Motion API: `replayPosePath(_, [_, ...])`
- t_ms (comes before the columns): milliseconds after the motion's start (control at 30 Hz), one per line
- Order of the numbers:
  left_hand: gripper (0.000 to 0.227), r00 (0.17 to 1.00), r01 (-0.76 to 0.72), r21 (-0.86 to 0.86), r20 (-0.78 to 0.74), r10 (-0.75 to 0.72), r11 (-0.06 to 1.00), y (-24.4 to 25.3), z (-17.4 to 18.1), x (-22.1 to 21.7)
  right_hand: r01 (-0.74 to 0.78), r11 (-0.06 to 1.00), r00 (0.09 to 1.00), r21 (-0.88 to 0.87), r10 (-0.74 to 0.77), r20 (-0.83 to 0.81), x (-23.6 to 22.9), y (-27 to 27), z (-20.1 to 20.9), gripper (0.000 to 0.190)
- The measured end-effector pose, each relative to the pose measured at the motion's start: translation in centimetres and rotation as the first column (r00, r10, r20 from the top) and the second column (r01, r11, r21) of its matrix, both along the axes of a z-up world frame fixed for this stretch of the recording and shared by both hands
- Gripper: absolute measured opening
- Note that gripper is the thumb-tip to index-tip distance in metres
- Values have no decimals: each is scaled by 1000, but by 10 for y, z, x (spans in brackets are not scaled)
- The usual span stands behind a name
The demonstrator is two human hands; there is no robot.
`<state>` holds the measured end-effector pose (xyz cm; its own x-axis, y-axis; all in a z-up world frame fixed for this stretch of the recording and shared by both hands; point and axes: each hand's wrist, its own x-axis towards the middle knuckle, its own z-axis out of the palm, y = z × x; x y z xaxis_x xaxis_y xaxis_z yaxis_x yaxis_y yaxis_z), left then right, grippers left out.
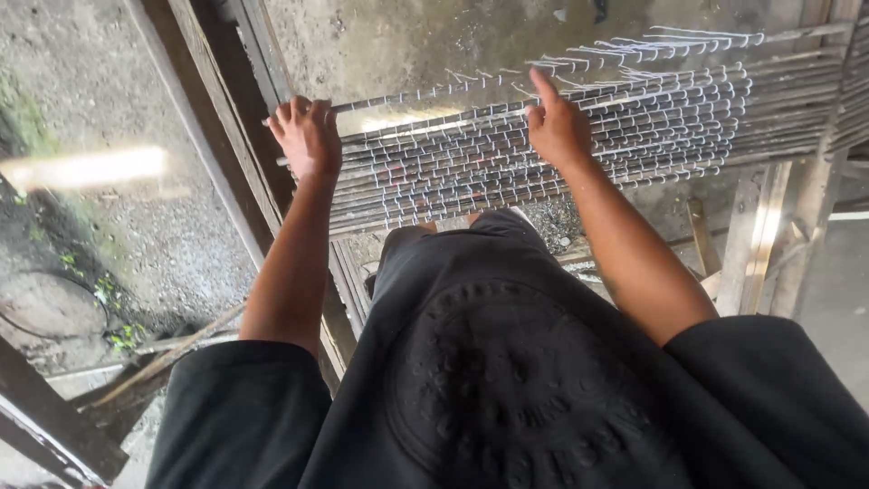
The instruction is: Manually weaving a chain-link style wire mesh by threading spiral-wound wires into the existing structure on a wooden frame.
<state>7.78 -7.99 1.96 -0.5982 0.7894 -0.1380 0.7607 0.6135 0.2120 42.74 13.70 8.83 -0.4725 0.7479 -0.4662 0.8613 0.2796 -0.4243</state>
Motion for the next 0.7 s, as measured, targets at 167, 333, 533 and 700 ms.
replayPosePath(167, [6,998,-39,-42,48,41,998,9,12,2,28,999,999,25,-29,24,-14,13,-24,52])
replayPosePath(333, [3,999,-12,74,51,8,997,10,3,-4,-49,998,998,-41,48,-30,-8,29,-19,58])
replayPosePath(533, [4,998,0,56,59,-3,998,16,6,-6,53,997,998,56,-54,15,9,42,-27,50])
replayPosePath(700, [3,994,-19,-6,109,20,1000,18,2,-12,13,994,996,109,-3,-92,19,53,-28,49])
